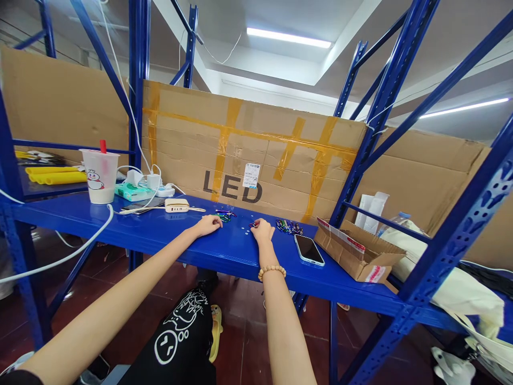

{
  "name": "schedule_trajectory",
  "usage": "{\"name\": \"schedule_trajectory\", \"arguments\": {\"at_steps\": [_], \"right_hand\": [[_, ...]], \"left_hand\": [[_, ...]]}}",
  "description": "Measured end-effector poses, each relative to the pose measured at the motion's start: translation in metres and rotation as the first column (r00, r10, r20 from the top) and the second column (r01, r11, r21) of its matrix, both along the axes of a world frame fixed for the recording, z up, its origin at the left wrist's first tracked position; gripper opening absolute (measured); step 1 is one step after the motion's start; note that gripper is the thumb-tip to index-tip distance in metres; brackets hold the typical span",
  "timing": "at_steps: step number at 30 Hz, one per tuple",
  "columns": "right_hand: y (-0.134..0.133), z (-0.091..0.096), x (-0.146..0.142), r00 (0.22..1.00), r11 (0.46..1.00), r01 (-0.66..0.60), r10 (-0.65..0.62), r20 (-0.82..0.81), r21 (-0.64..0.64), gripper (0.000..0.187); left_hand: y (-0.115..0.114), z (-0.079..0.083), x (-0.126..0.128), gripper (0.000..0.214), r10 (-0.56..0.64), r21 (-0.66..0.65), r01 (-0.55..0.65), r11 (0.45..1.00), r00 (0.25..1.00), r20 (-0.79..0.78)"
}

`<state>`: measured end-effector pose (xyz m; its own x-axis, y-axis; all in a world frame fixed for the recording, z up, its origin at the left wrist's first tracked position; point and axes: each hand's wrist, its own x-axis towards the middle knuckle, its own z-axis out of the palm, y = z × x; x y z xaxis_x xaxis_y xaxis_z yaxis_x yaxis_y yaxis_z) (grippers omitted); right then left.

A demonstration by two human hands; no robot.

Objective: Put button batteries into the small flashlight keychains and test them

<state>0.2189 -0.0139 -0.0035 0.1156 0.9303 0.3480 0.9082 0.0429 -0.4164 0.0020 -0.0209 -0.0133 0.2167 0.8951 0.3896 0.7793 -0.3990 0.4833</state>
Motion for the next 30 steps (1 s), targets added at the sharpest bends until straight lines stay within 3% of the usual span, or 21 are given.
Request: {"name": "schedule_trajectory", "arguments": {"at_steps": [5,8,15,22,30], "right_hand": [[-0.0041,0.0016,-0.0062,0.988,0.989,-0.149,0.149,0.048,0.014,0.024],[-0.0046,0.0018,-0.0064,0.991,0.993,-0.12,0.118,0.063,0.018,0.021],[-0.002,0.0015,-0.0027,0.995,0.997,0.083,-0.083,0.054,-0.004,0.024],[-0.0047,0.002,-0.0066,0.998,1.0,-0.022,0.023,0.063,-0.012,0.028],[-0.0078,0.0033,-0.0055,0.998,0.999,-0.049,0.05,0.031,-0.02,0.025]], "left_hand": [[0.001,-0.0007,0.0003,0.022,0.0,0.005,0.0,1.0,1.0,0.008],[0.0008,-0.0006,0.0003,0.023,-0.001,0.003,0.001,1.0,1.0,0.012],[-0.0011,0.0007,0.0001,0.022,0.002,-0.01,-0.002,1.0,1.0,0.001],[-0.0031,0.0026,0.0004,0.022,0.01,-0.016,-0.011,1.0,1.0,-0.018],[-0.003,0.0026,0.0006,0.022,0.009,-0.022,-0.01,1.0,1.0,-0.02]]}}
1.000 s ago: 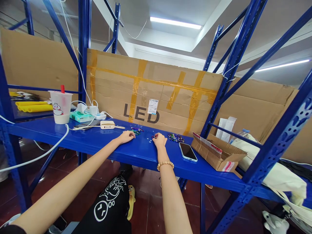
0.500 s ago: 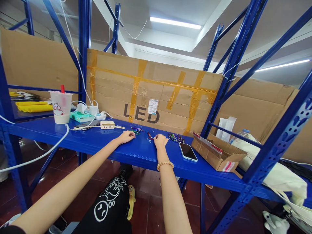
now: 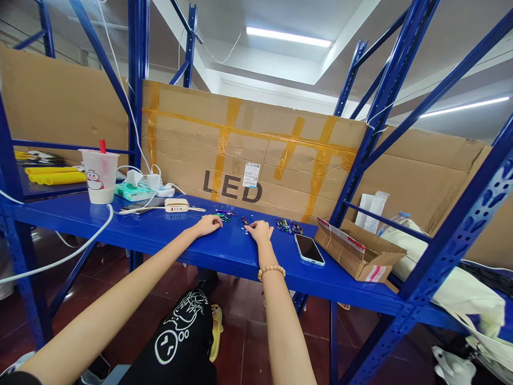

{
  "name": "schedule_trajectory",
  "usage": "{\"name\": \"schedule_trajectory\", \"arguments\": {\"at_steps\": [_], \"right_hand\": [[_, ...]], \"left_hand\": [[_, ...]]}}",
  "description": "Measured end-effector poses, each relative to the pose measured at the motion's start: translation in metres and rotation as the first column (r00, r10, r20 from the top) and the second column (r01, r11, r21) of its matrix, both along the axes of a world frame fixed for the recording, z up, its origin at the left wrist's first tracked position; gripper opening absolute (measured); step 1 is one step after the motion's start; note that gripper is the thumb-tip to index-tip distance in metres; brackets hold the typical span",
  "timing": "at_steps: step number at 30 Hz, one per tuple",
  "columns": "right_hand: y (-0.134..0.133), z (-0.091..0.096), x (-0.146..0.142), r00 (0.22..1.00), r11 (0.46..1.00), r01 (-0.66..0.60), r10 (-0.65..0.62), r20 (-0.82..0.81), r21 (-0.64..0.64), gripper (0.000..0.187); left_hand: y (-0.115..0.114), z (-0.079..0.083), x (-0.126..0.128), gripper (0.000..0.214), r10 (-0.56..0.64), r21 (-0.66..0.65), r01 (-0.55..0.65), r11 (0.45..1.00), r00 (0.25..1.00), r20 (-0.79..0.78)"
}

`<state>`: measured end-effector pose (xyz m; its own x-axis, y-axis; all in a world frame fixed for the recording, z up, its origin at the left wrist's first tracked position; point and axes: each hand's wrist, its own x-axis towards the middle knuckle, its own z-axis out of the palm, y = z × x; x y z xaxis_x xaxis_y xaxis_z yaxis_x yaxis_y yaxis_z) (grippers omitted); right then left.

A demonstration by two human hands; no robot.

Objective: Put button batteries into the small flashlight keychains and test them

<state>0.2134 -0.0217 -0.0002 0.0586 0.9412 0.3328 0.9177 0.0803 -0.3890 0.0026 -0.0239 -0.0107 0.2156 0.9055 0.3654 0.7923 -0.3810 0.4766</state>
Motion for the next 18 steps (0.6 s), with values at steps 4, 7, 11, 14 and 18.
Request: {"name": "schedule_trajectory", "arguments": {"at_steps": [4,7,11,14,18], "right_hand": [[-0.0001,-0.0005,0.0002,1.0,1.0,-0.006,0.006,-0.023,-0.004,0.024],[0.0002,-0.001,0.0,0.999,1.0,-0.004,0.004,-0.044,-0.003,0.022],[0.0007,-0.001,-0.0004,0.997,1.0,-0.004,0.005,-0.075,0.012,0.021],[0.0011,-0.001,-0.0004,0.996,1.0,-0.004,0.006,-0.092,0.024,0.019],[0.0018,-0.0013,0.0003,0.995,0.999,-0.01,0.014,-0.103,0.04,0.013]], "left_hand": [[0.0009,-0.0007,0.0,0.022,-0.001,0.002,0.001,1.0,1.0,0.006],[0.0013,-0.0012,-0.0001,0.022,-0.003,0.002,0.003,1.0,1.0,0.009],[0.0015,-0.0013,-0.0002,0.023,-0.001,0.003,0.001,1.0,1.0,0.008],[0.0017,-0.0015,-0.0002,0.023,0.001,0.006,-0.001,1.0,1.0,0.005],[0.0019,-0.0016,-0.0003,0.023,0.002,0.008,-0.002,1.0,1.0,0.0]]}}
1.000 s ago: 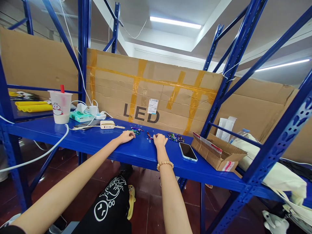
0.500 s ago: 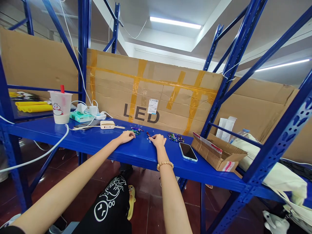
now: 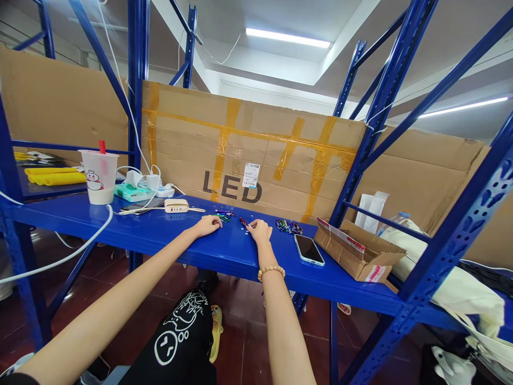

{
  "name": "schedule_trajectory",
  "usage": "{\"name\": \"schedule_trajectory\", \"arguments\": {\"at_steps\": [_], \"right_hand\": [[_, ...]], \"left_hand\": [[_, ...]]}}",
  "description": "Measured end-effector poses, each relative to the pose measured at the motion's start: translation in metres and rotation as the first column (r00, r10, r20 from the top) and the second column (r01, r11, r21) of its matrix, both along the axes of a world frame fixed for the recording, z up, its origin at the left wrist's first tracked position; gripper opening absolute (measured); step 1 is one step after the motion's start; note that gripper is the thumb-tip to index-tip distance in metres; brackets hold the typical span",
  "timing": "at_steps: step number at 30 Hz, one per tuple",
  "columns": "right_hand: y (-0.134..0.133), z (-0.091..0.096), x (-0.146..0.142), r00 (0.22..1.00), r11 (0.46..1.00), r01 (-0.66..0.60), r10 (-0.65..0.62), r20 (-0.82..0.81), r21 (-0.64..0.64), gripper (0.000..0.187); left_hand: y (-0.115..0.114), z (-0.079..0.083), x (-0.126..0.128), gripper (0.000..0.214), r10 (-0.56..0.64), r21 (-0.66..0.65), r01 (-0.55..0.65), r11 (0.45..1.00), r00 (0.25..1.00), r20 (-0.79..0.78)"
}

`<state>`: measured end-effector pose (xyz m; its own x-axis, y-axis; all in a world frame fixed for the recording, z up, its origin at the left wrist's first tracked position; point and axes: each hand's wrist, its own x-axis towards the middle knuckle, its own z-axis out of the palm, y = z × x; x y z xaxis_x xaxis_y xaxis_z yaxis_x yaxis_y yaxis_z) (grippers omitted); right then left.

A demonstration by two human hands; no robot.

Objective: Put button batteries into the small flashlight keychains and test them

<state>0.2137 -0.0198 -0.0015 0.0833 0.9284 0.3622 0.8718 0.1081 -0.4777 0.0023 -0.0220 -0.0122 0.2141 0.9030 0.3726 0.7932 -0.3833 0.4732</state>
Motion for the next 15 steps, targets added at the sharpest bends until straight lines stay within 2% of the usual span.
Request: {"name": "schedule_trajectory", "arguments": {"at_steps": [15], "right_hand": [[0.0011,0.0014,0.0011,0.99,0.991,0.067,-0.052,-0.13,0.112,0.023]], "left_hand": [[-0.0002,0.0004,-0.0001,0.024,0.001,0.0,-0.001,1.0,1.0,-0.019]]}}
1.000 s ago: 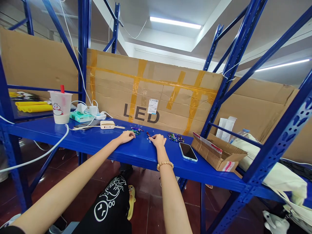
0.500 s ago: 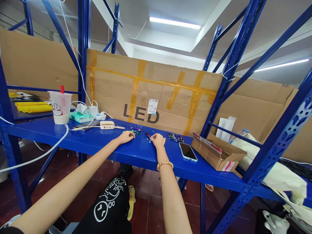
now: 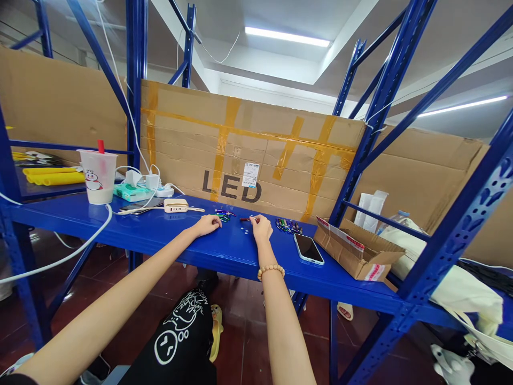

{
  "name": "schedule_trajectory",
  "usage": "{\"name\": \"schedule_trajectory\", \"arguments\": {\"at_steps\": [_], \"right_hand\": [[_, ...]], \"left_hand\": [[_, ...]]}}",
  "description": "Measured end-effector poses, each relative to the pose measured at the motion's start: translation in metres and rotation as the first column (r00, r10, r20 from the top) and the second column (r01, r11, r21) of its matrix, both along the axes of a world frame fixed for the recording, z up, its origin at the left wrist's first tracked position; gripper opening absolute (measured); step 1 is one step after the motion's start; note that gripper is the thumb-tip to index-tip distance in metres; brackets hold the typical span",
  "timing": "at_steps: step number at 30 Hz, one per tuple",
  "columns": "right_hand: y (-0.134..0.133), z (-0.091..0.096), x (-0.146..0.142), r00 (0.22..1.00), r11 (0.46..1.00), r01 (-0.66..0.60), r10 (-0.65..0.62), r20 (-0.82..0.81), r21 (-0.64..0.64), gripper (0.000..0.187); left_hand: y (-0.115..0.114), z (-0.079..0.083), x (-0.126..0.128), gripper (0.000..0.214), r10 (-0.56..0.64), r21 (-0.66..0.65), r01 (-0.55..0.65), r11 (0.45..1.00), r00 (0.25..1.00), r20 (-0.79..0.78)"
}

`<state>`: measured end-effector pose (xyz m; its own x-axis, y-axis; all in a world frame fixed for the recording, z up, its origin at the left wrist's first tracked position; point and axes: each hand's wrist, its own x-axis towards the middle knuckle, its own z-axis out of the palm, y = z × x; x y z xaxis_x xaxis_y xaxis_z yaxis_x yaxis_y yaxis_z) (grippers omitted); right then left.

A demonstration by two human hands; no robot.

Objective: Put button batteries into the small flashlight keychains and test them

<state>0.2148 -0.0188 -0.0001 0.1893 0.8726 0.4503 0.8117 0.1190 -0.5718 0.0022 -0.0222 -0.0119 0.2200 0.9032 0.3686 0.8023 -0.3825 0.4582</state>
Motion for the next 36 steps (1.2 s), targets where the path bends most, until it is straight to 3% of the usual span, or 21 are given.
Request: {"name": "schedule_trajectory", "arguments": {"at_steps": [36], "right_hand": [[0.0003,-0.0023,0.0001,0.998,0.998,-0.044,0.045,0.037,-0.046,0.02]], "left_hand": [[0.007,-0.0051,-0.0019,0.023,-0.013,0.016,0.012,1.0,1.0,0.022]]}}
